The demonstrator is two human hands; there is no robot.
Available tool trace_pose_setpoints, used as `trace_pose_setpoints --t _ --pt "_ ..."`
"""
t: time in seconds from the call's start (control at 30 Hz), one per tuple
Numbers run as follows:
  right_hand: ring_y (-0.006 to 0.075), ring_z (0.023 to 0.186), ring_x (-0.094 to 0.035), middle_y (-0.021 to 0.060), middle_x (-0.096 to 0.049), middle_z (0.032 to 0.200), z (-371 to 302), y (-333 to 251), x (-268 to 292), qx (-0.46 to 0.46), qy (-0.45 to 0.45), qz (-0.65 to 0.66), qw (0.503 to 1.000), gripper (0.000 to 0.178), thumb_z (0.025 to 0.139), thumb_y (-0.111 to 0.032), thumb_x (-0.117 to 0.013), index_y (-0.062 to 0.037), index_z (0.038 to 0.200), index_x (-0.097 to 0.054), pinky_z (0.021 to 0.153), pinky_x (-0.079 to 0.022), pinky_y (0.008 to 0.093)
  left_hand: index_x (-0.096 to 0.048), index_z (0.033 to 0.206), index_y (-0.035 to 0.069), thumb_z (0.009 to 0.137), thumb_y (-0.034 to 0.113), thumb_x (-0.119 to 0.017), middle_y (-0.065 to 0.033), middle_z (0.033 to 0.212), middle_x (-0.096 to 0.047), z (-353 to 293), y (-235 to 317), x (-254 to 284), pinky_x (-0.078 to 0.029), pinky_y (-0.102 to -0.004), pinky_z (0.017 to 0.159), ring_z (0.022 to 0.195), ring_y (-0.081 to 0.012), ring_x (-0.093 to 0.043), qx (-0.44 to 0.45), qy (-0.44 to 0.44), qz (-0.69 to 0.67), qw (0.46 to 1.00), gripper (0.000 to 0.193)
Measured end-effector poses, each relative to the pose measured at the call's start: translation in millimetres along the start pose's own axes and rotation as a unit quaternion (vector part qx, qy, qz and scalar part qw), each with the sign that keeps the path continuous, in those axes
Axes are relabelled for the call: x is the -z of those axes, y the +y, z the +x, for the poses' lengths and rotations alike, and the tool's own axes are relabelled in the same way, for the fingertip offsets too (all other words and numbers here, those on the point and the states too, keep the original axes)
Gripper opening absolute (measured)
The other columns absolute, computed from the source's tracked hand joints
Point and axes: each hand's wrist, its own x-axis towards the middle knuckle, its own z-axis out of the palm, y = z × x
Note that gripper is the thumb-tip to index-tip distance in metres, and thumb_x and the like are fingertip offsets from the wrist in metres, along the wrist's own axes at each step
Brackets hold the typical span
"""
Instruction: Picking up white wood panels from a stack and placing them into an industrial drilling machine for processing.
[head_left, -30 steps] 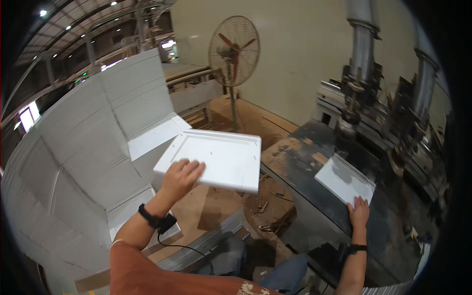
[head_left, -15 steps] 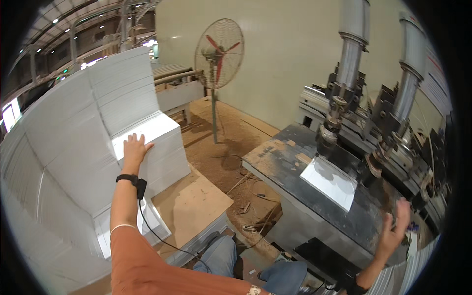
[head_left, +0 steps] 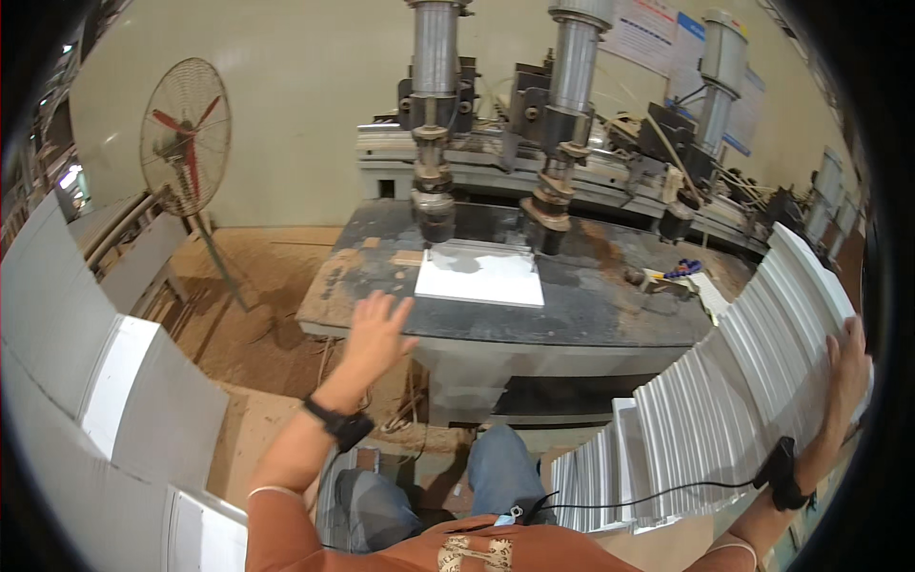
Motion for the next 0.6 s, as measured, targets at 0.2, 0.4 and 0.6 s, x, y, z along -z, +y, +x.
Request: trace_pose_setpoints --t 0.2,0.4,0.6 --pt "0.0346 0.088 -0.054 0.0164 -0.052 0.09 -0.7 -45.5 20.4 0.044 0.121 0.068 0.989 0.021 0.075 0.002 -0.059 -0.0018 0.094 -0.051 0.074 -0.042 0.0408 -0.046 0.133 0.007 0.083 0.058 -0.054 -0.0166 0.135 -0.044 97.5 66.2 -133.8 -0.021 -0.0559 0.108 0.134 -0.0333 -0.03 0.027 -0.133 -0.094 0.986 0.072" --pt "0.0304 0.095 -0.062 0.0147 -0.066 0.095 14.0 -166.7 5.3 0.139 0.147 0.289 0.936 0.028 0.072 0.008 -0.051 -0.0017 0.094 -0.064 0.08 -0.048 0.0386 -0.049 0.128 0.001 0.078 0.063 -0.055 -0.0202 0.127 -0.048 87.3 88.2 -159.2 -0.022 -0.0572 0.105 0.123 -0.0355 -0.039 0.056 -0.093 -0.088 0.99 0.08" --pt "0.0299 0.072 -0.062 0.0092 -0.063 0.074 -24.0 -348.2 -85.1 0.301 -0.03 0.495 0.815 0.019 0.071 -0.001 -0.056 -0.0108 0.086 -0.064 0.065 -0.049 0.0403 -0.057 0.105 0.007 0.073 0.009 -0.053 -0.0118 0.091 -0.05 -11.1 107.3 -90.3 -0.044 -0.0374 0.079 0.089 -0.0282 -0.051 -0.087 0.018 -0.09 0.992 0.032"
